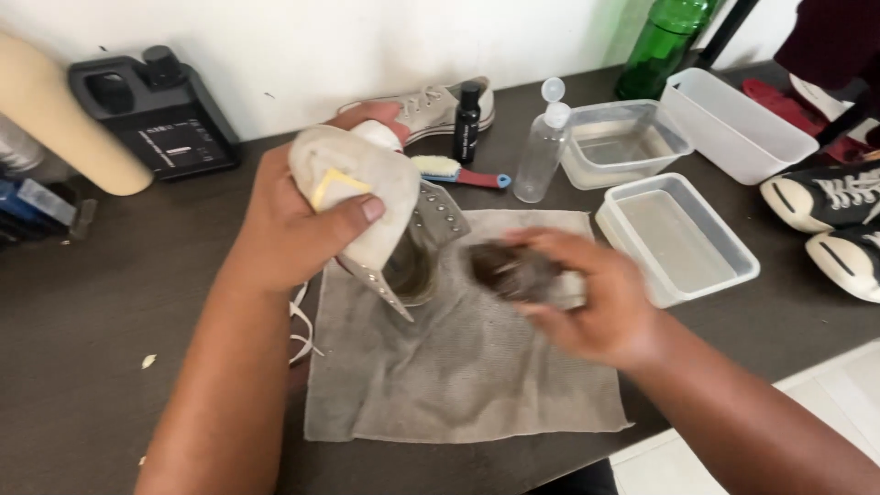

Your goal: The person applies a cleaning solution to a white high-top sneaker and scrubs the toe and side panels with a brush. They dip the brush in water and continue scrubbing the shoe's upper surface.

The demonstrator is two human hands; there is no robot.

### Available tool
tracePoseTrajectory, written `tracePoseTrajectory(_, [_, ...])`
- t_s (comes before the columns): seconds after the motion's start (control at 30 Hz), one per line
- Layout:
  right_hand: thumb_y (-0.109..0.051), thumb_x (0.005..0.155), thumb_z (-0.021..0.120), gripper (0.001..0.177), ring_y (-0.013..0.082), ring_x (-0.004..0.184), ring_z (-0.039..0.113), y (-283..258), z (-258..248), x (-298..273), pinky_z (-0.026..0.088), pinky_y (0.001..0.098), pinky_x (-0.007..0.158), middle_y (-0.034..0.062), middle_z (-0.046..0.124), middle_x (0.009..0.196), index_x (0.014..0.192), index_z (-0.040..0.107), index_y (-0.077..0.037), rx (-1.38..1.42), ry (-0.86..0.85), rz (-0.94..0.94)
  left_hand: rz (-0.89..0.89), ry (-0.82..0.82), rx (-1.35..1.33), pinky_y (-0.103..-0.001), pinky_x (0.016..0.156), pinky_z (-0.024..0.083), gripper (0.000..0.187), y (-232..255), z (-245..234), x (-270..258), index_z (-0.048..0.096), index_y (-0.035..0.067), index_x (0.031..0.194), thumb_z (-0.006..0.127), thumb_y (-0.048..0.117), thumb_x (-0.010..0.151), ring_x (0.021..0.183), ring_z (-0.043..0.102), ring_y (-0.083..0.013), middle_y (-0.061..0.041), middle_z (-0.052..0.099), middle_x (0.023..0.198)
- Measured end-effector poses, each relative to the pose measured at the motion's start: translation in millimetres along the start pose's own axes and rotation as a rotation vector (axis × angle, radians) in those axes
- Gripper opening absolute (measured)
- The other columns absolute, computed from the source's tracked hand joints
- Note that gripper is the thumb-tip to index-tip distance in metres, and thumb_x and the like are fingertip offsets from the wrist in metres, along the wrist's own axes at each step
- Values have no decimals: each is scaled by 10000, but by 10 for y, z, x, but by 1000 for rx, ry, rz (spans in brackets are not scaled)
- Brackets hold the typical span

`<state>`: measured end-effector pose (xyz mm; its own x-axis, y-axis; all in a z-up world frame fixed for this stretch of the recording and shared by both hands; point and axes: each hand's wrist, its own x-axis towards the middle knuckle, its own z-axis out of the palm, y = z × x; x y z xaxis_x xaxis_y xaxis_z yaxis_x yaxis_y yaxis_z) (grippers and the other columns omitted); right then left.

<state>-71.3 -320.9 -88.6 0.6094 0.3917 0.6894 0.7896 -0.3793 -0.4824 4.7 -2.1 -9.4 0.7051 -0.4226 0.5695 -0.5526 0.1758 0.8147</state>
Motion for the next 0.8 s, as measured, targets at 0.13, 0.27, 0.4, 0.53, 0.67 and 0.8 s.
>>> tracePoseTrajectory(0.13, [-29,911,851,820,308,1415,688,185,343,185,668,405,1082,138,603,1557,1570,380,-152,-101,-96,-280,43,-11,38,-350,1064,558,462,3,6,8,641,-11,1301,728,204,901,1348,604,-226,-104,609,1486])
tracePoseTrajectory(0.27, [-256,1105,583,279,275,919,781,129,433,323,586,364,701,196,657,1450,1275,572,-35,-298,-195,-515,-11,58,92,-299,994,562,558,-25,-16,13,629,46,1408,729,217,886,1208,627,-154,-50,676,1376])
tracePoseTrajectory(0.4, [-153,1109,498,227,279,818,745,137,511,320,532,347,630,196,674,1413,1210,648,-15,-317,-208,-611,-48,131,111,-296,995,564,528,-66,-42,35,661,54,1366,716,198,862,1197,639,-139,-26,666,1428])
tracePoseTrajectory(0.53, [2,1024,530,254,305,1098,809,237,575,125,632,348,718,185,638,1454,1265,591,-51,-212,-239,-494,-67,162,93,-292,931,582,535,-113,-74,33,661,77,1377,732,227,869,1154,643,-124,-12,664,1434])
tracePoseTrajectory(0.67, [98,814,497,477,394,1253,732,219,618,53,651,452,992,251,641,1413,1273,596,11,59,-250,-252,-50,187,57,-284,950,563,566,-160,-122,23,646,71,1403,757,276,888,1140,636,-116,-23,691,1373])
tracePoseTrajectory(0.8, [-246,1004,586,536,414,1430,598,116,620,92,533,511,1183,270,544,1524,1449,500,42,203,-309,-134,-53,202,31,-318,981,602,604,-163,-122,17,606,53,1449,740,243,892,1173,654,-141,-69,721,1351])
